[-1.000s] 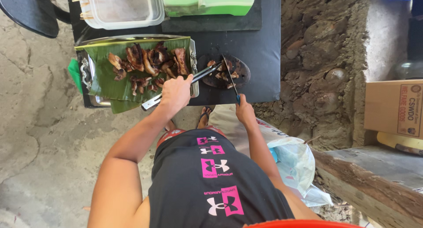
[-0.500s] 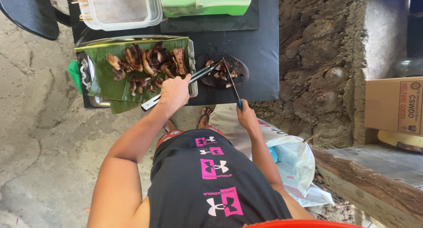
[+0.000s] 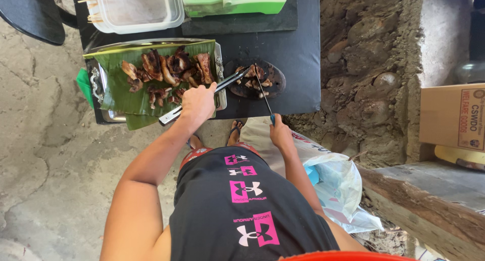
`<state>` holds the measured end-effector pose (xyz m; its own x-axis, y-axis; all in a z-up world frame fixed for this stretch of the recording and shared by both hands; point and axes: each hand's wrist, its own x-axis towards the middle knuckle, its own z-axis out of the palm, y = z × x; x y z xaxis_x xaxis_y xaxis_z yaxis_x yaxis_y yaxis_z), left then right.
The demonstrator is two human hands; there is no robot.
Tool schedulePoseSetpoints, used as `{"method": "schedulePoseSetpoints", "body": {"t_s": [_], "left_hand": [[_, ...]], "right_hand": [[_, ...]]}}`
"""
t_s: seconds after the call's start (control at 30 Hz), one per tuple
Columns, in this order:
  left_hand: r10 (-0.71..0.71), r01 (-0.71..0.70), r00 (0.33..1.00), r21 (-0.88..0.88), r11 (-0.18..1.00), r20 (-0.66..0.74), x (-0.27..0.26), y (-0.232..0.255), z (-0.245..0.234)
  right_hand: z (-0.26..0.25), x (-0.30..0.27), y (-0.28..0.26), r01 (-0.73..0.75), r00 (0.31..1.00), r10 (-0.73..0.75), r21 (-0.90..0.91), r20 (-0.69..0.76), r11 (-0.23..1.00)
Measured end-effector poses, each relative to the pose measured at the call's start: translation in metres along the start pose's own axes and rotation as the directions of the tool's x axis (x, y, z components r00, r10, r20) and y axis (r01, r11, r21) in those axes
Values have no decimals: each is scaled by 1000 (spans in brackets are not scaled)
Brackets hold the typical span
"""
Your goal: The person chops grilled meat on a wooden board using a knife while holding it with tongs, then walks to a charcoal grill and adjusts meat skewers with the tongs.
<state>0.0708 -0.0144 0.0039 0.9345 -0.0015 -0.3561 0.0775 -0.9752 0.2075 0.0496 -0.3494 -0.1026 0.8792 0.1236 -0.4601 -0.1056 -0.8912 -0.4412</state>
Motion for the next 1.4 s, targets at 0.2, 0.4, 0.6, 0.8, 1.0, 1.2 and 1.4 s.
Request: {"method": "schedulePoseSetpoints", "body": {"t_s": [0.2,0.4,0.6,0.8,1.0,1.2,1.4], "left_hand": [[56,-55,997,26,998,-46,0,-1,-10],[77,-75,995,36,997,-56,7,3,-19],[27,-27,1000,14,1000,-5,-4,-6,-36],[29,-29,999,6,1000,21,-14,-7,-25],[33,-33,999,32,999,2,-7,-7,-15],[25,-27,998,34,999,64,-2,-2,-14],[16,-17,997,21,1000,70,2,-4,-10]], "right_hand": [[-43,-11,-25,-201,966,161,194,200,960],[-52,-12,-27,-215,971,176,279,159,936],[-33,-3,-8,-3,999,-2,132,40,991],[-40,-9,-17,-20,999,16,124,33,992],[-32,3,-14,99,995,-99,-7,-9,995],[-7,35,0,59,996,-56,-36,63,998],[0,49,7,152,988,-152,17,14,988]]}}
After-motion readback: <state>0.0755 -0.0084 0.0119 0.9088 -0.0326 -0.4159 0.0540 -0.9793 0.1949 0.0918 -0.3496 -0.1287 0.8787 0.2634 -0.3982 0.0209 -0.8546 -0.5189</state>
